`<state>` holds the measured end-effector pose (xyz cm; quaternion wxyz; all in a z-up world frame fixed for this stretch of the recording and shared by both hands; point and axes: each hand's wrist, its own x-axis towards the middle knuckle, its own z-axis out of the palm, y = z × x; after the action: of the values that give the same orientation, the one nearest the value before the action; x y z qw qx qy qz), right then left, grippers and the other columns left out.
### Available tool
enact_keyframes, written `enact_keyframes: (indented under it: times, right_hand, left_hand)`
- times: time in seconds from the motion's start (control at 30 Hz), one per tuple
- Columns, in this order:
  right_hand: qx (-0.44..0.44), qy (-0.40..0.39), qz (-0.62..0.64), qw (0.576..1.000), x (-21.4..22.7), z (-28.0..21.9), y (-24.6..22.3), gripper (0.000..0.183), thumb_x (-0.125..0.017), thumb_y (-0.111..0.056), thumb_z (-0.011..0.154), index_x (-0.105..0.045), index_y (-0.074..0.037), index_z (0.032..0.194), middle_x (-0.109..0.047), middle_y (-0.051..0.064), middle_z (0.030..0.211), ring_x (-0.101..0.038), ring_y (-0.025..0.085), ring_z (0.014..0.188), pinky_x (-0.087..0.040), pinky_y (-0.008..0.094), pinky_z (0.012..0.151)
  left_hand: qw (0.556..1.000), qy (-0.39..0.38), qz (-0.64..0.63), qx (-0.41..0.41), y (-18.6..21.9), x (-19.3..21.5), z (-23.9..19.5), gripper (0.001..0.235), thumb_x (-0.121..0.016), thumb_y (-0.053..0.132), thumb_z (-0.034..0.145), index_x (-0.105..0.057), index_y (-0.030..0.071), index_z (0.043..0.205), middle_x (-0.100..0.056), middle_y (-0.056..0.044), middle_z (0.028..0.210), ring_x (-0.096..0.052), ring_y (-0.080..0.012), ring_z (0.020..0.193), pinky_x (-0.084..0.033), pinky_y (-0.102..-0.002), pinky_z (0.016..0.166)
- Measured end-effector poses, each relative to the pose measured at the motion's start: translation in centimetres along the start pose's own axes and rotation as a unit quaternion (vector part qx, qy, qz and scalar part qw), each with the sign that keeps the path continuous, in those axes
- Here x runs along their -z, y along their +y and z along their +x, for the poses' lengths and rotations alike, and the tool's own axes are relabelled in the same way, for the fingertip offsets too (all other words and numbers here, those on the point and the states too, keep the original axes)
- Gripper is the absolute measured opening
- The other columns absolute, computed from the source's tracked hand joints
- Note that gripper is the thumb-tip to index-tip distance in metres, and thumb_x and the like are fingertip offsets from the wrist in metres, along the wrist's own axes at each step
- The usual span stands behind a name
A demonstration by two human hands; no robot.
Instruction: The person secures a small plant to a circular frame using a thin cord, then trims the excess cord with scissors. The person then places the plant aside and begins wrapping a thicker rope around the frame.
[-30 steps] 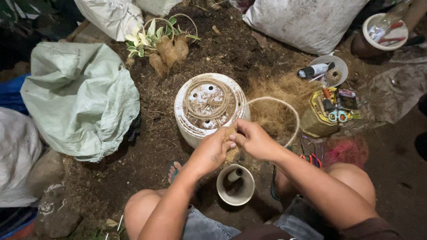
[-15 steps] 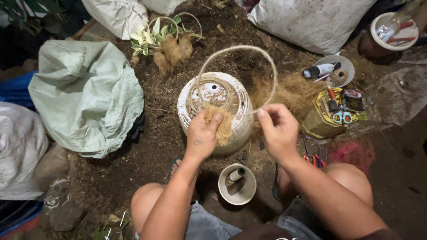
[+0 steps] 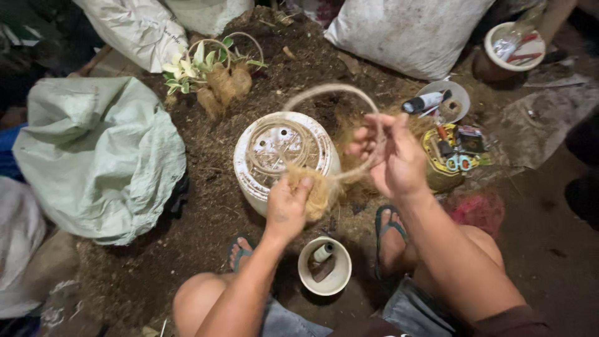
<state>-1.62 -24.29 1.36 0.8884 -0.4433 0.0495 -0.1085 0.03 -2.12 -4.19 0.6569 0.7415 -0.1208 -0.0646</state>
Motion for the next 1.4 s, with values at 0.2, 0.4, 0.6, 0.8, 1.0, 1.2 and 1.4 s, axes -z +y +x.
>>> enact_keyframes:
  times: [0.2,0.4,0.6,0.8,1.0,1.2,1.4]
  right_hand:
    - [-0.108,-0.093,0.021,0.990,1.7,1.1,-2.6,0.032,-0.045,-0.035,0.117,-0.060,-0.008,0.108,-0.043,-0.005,0.065,-0.032,0.006,0.050,-0.028,0.023,0.045]
    - [-0.079,-0.051,0.042,0.995,0.8,1.0,-2.3,0.039,-0.037,-0.037,0.115,-0.060,-0.006,0.107,-0.052,0.001,0.070,-0.046,0.012,0.056,-0.040,0.026,0.052]
    - [-0.077,-0.167,0.165,0.969,-0.6,-0.6,0.9,0.046,-0.032,-0.039,0.115,-0.065,-0.008,0.107,-0.044,-0.001,0.065,-0.047,0.015,0.061,-0.048,0.036,0.070]
    - [-0.077,-0.172,0.211,0.959,-0.5,-0.4,1.2,0.048,-0.028,-0.037,0.119,-0.065,-0.008,0.109,-0.025,-0.005,0.065,-0.026,0.011,0.055,-0.029,0.029,0.056]
    - [-0.081,-0.125,0.121,0.981,0.1,0.0,0.5,0.046,-0.032,-0.039,0.117,-0.065,-0.010,0.101,-0.035,0.000,0.065,-0.031,0.014,0.054,-0.032,0.030,0.055]
    - [-0.136,-0.171,0.145,0.965,2.7,0.8,-1.2,0.043,-0.037,-0.038,0.118,-0.063,-0.010,0.098,-0.034,-0.004,0.064,-0.032,0.013,0.057,-0.034,0.031,0.058]
    - [-0.145,-0.155,0.142,0.967,3.9,1.6,-1.2,0.042,-0.042,-0.038,0.118,-0.059,-0.013,0.088,-0.034,-0.005,0.062,-0.031,0.012,0.053,-0.033,0.031,0.057]
  left_hand:
    - [0.998,-0.061,-0.011,0.003,-0.3,-0.7,-1.5,0.020,-0.064,0.019,0.100,-0.069,0.001,0.106,-0.076,-0.007,0.090,-0.066,-0.0137,0.079,-0.055,-0.032,0.073]
    - [0.998,-0.028,-0.062,0.008,-0.3,-0.8,-1.1,0.021,-0.063,0.019,0.101,-0.069,0.000,0.106,-0.076,-0.007,0.094,-0.067,-0.0144,0.084,-0.054,-0.031,0.078]
    - [0.996,-0.036,-0.079,-0.010,0.1,-0.2,-0.9,0.024,-0.060,0.023,0.102,-0.067,0.002,0.111,-0.075,-0.005,0.098,-0.066,-0.0129,0.088,-0.054,-0.030,0.081]
    - [0.996,-0.024,-0.084,-0.023,0.1,-1.2,-1.4,0.025,-0.063,0.024,0.103,-0.067,0.001,0.110,-0.072,-0.005,0.095,-0.063,-0.0128,0.086,-0.054,-0.031,0.080]
    - [0.990,-0.064,-0.124,0.026,0.3,-0.3,-0.8,0.025,-0.062,0.022,0.102,-0.066,0.000,0.112,-0.076,-0.007,0.097,-0.070,-0.0135,0.088,-0.056,-0.030,0.081]
    - [0.989,-0.083,-0.122,0.020,0.2,-0.1,-1.0,0.025,-0.062,0.021,0.101,-0.066,0.001,0.114,-0.077,-0.007,0.100,-0.070,-0.0135,0.089,-0.057,-0.031,0.080]
    - [0.994,-0.066,-0.058,-0.065,0.7,-0.4,-1.1,0.021,-0.064,0.017,0.103,-0.069,-0.001,0.112,-0.076,-0.009,0.102,-0.068,-0.0145,0.092,-0.054,-0.032,0.085]
